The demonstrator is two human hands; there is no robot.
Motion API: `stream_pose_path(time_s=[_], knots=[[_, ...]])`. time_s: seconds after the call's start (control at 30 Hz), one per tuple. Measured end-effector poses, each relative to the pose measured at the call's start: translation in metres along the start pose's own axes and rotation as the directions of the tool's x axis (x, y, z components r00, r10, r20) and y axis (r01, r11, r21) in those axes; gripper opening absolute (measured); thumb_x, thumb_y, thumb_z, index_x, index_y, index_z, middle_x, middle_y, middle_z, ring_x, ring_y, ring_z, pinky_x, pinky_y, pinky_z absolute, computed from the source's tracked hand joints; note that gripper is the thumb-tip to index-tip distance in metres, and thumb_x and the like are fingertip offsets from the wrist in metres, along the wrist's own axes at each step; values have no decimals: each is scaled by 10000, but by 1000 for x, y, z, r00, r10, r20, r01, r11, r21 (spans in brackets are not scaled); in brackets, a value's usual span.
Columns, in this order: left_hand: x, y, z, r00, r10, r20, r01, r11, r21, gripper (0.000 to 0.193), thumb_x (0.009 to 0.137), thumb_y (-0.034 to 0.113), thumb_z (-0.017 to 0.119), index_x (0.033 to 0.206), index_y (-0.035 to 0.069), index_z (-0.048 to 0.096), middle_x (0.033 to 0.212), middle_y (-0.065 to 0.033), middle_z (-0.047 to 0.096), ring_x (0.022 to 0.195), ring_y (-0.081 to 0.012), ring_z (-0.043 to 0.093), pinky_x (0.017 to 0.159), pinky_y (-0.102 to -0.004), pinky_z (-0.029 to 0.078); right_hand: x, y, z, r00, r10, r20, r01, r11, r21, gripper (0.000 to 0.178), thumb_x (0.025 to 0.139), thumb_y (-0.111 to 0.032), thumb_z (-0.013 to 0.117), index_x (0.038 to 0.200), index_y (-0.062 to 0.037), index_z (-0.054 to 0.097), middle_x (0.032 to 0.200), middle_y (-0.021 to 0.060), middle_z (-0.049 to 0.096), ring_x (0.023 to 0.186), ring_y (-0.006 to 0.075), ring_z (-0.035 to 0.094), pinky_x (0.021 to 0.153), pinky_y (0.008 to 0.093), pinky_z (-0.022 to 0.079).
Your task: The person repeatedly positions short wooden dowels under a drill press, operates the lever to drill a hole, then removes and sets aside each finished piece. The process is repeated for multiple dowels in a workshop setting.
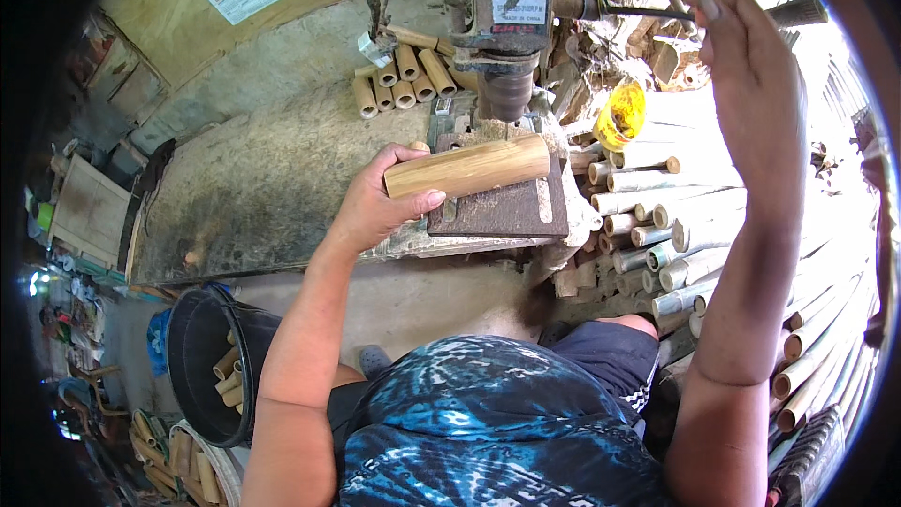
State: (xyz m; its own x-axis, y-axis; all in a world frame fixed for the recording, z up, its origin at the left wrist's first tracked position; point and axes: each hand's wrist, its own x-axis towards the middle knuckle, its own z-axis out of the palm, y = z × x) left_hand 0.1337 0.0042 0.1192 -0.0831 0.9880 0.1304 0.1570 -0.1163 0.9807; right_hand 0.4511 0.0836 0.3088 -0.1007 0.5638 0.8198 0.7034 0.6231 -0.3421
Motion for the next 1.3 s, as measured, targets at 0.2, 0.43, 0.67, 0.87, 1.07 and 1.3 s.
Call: stream_pose_path(time_s=[0.2, 0.43, 0.67, 0.87, 1.07, 1.3], knots=[[0, 5, -1, 998, -63, 18, 64, 997, -35, 460, 816, 152, 863, 1179, 59, 595, 1092, -26, 638, 922, -85, 601, 735, -251, 535, -45, 4, 0, 999, -50, 11, 50, 999, 16, 233, 1049, -227, 503, 1067, -42, 642, 750, 163, 630, 658, 298, 614, 672, 404, 488], [0, 6, 0, 999, -52, 9, 52, 998, -20, 462, 818, 165, 863, 1184, 69, 598, 1080, -18, 640, 921, -88, 604, 737, -252, 538, -62, -3, 3, 995, 52, 87, -58, 997, 58, 147, 1032, -146, 543, 1114, -53, 622, 684, 132, 591, 580, 261, 577, 584, 388, 456], [0, 7, 0, 998, -56, 12, 56, 998, -21, 458, 815, 176, 867, 1174, 73, 602, 1065, -14, 645, 923, -90, 607, 746, -255, 535, -73, 4, 8, 990, 69, 127, -78, 994, 70, 146, 1017, -110, 552, 1140, -58, 612, 680, 139, 600, 583, 288, 601, 570, 407, 461], [0, 7, 0, 997, -70, 25, 71, 997, -38, 456, 817, 176, 867, 1174, 76, 602, 1053, -12, 647, 915, -87, 604, 743, -256, 530, -76, 3, 10, 979, 93, 181, -108, 991, 75, 166, 1008, -108, 550, 1156, -56, 604, 699, 158, 617, 621, 327, 627, 596, 429, 475], [0, 4, 0, 998, -44, 34, 47, 997, -67, 453, 821, 169, 864, 1174, 72, 598, 1039, -16, 650, 891, -92, 607, 711, -267, 534, -83, 29, 21, 881, 216, 421, -236, 972, -4, 200, 980, -135, 560, 1154, -37, 566, 822, 219, 670, 803, 412, 674, 717, 509, 492], [-1, 6, 0, 999, -46, 21, 46, 999, 11, 461, 820, 186, 866, 1178, 75, 597, 1068, -29, 642, 872, -98, 608, 692, -266, 528, -62, 82, 132, 911, 200, 360, -238, 969, 65, 233, 943, -165, 601, 1135, -35, 632, 921, 221, 691, 916, 441, 656, 805, 521, 497]])
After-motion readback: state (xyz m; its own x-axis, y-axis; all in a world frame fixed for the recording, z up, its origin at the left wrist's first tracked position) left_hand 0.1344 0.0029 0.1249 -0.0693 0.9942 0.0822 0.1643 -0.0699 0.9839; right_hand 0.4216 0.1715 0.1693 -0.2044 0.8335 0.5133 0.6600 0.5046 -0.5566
